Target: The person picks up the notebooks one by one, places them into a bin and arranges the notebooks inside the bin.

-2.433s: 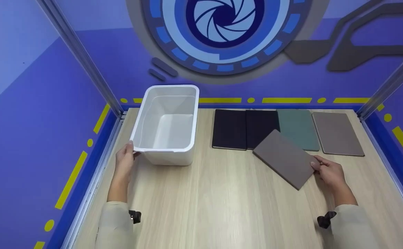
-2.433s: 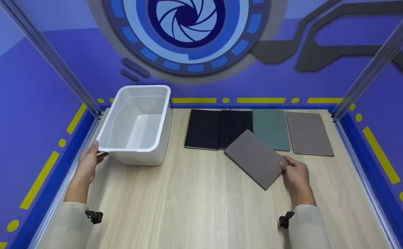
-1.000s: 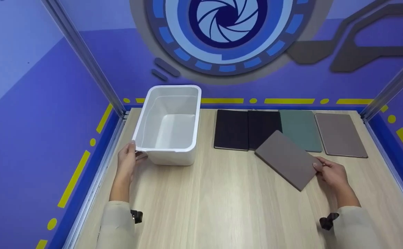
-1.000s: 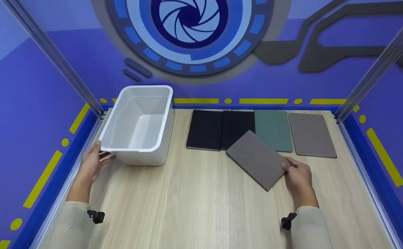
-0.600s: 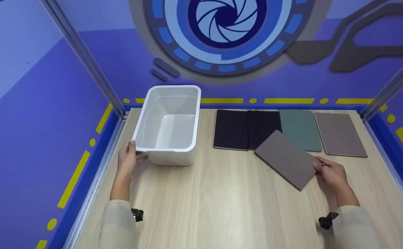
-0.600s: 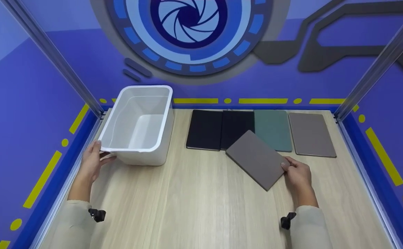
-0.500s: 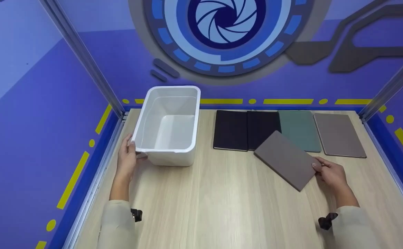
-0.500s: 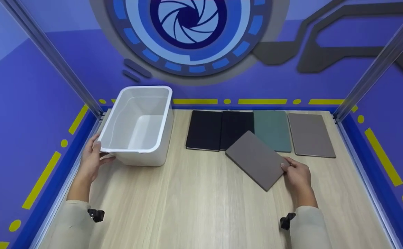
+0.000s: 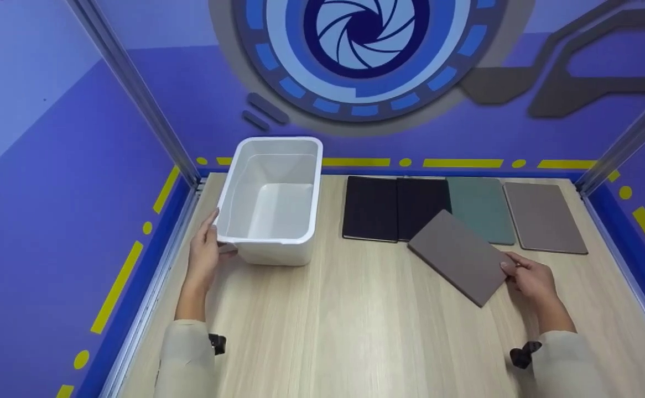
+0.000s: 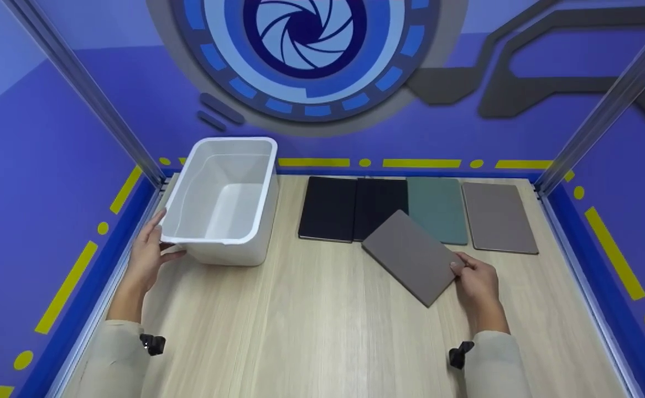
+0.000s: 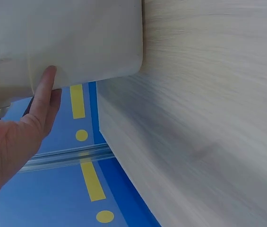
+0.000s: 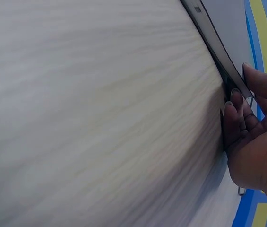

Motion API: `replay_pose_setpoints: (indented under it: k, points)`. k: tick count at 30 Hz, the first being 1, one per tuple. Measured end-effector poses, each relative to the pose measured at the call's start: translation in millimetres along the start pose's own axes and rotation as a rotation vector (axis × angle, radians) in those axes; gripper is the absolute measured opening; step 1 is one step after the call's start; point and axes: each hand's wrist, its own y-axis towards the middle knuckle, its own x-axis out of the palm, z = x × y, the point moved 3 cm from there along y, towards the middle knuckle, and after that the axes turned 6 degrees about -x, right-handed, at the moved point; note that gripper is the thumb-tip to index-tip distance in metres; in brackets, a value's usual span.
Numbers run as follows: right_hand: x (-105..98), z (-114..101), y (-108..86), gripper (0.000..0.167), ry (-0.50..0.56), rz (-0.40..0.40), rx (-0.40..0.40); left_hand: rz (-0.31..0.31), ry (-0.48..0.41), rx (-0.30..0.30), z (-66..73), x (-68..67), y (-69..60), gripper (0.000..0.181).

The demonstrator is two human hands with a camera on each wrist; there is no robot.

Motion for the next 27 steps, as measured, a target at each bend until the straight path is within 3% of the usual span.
replay_pose_setpoints:
  k: [9, 19, 27]
  points:
    - [0.5, 0.6, 0.0, 0.059, 0.012, 0.007, 0.014, -0.069, -0.068, 0.028, -6.4, 3.2, 1.0, 0.053]
    - [0.9, 0.6, 1.1, 0.059, 0.022, 0.010, -0.001, -0.012, -0.010, 0.064, -9.4, 4.6, 2.9, 0.053]
    - [-0.2, 0.7, -1.0, 0.060, 0.023, 0.004, 0.000, -0.023, -0.014, 0.080, -10.3, 5.4, 4.3, 0.054]
